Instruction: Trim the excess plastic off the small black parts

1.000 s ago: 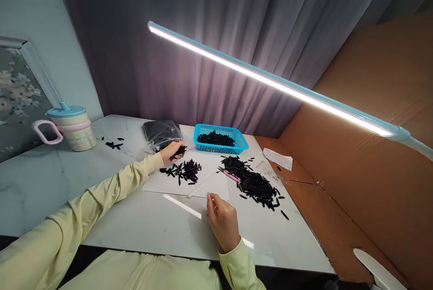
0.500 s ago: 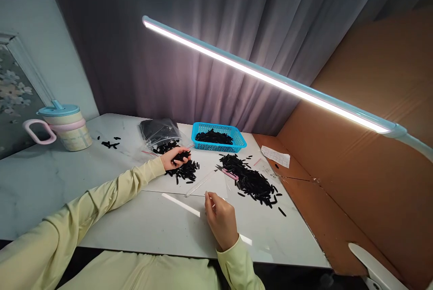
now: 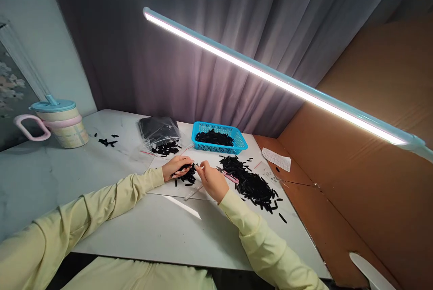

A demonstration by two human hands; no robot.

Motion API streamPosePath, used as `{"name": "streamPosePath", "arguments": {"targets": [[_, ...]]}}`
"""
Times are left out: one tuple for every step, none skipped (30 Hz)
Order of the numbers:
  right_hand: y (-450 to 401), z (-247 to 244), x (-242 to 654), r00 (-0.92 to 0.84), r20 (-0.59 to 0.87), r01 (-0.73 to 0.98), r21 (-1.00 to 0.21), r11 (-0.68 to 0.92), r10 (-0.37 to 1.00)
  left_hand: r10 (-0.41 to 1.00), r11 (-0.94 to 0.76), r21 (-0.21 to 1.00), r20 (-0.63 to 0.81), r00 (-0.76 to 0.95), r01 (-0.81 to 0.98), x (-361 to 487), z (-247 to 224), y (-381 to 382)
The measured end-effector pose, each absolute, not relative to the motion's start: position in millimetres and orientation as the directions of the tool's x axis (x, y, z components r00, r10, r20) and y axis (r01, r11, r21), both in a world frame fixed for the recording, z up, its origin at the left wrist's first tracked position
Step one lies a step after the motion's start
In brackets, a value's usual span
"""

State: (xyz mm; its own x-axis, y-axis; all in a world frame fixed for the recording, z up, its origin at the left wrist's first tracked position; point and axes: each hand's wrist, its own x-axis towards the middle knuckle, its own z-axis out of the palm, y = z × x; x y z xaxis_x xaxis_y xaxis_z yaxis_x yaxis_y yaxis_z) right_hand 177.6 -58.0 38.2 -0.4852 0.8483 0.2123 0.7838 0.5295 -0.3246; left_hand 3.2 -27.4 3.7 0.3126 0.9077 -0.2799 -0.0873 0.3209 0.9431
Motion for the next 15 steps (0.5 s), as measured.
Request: {"name": "streamPosePath", "arguments": {"targets": [[-51.4,32.0,173.5,-0.487,0.197,0.792,-0.312,0.525,0.851,0.91,0.314,0.947,-0.277,0.309,-0.075,4.2,3.7,-28.2],[-46.4,25.9,169.9,-0.49,0.184,0.797,-0.301,0.523,0.852,0.912,0.308,0.949,-0.275,0.304,-0.064,5.1,3.4,-28.6],[-42.8,20.2,166.8,-0.496,0.172,0.799,-0.292,0.525,0.851,0.914,0.303,0.951,-0.274,0.298,-0.055,6.0,3.0,-28.5],[-40.3,15.2,164.3,-0.505,0.161,0.798,-0.287,0.53,0.848,0.917,0.298,0.953,-0.272,0.292,-0.049,6.9,2.4,-28.1],[-38.4,11.0,162.3,-0.514,0.152,0.795,-0.286,0.535,0.844,0.92,0.293,0.955,-0.268,0.287,-0.046,7.7,1.8,-27.3],[-36.6,7.7,160.9,-0.521,0.147,0.791,-0.287,0.54,0.841,0.922,0.287,0.957,-0.263,0.283,-0.047,8.4,1.4,-26.5],[-34.9,5.1,160.1,-0.526,0.144,0.786,-0.293,0.544,0.838,0.925,0.282,0.958,-0.257,0.28,-0.051,9.1,1.1,-25.5],[-33.0,3.1,159.7,-0.53,0.144,0.781,-0.301,0.547,0.836,0.927,0.277,0.959,-0.25,0.281,-0.059,9.5,1.1,-24.6],[-30.9,1.5,159.8,-0.533,0.148,0.774,-0.312,0.55,0.833,0.928,0.273,0.96,-0.244,0.282,-0.068,9.9,1.4,-23.8],[-28.8,0.1,160.3,-0.536,0.155,0.765,-0.327,0.555,0.83,0.928,0.271,0.959,-0.238,0.286,-0.079,10.0,1.8,-23.1],[-26.8,-1.4,161.1,-0.539,0.164,0.754,-0.344,0.56,0.826,0.928,0.27,0.959,-0.235,0.29,-0.089,10.1,2.3,-22.6],[-25.1,-3.0,162.2,-0.543,0.174,0.74,-0.364,0.566,0.821,0.927,0.272,0.957,-0.233,0.294,-0.099,10.0,2.8,-22.3],[-23.6,-4.8,163.5,-0.547,0.186,0.723,-0.386,0.572,0.816,0.924,0.277,0.955,-0.234,0.301,-0.106,9.9,3.3,-22.0],[-22.5,-6.7,164.9,-0.549,0.198,0.706,-0.41,0.577,0.812,0.921,0.284,0.952,-0.238,0.308,-0.112,9.7,3.9,-22.0],[-21.8,-8.6,166.3,-0.549,0.209,0.689,-0.435,0.58,0.809,0.918,0.292,0.949,-0.243,0.313,-0.118,9.6,4.4,-22.0]]}}
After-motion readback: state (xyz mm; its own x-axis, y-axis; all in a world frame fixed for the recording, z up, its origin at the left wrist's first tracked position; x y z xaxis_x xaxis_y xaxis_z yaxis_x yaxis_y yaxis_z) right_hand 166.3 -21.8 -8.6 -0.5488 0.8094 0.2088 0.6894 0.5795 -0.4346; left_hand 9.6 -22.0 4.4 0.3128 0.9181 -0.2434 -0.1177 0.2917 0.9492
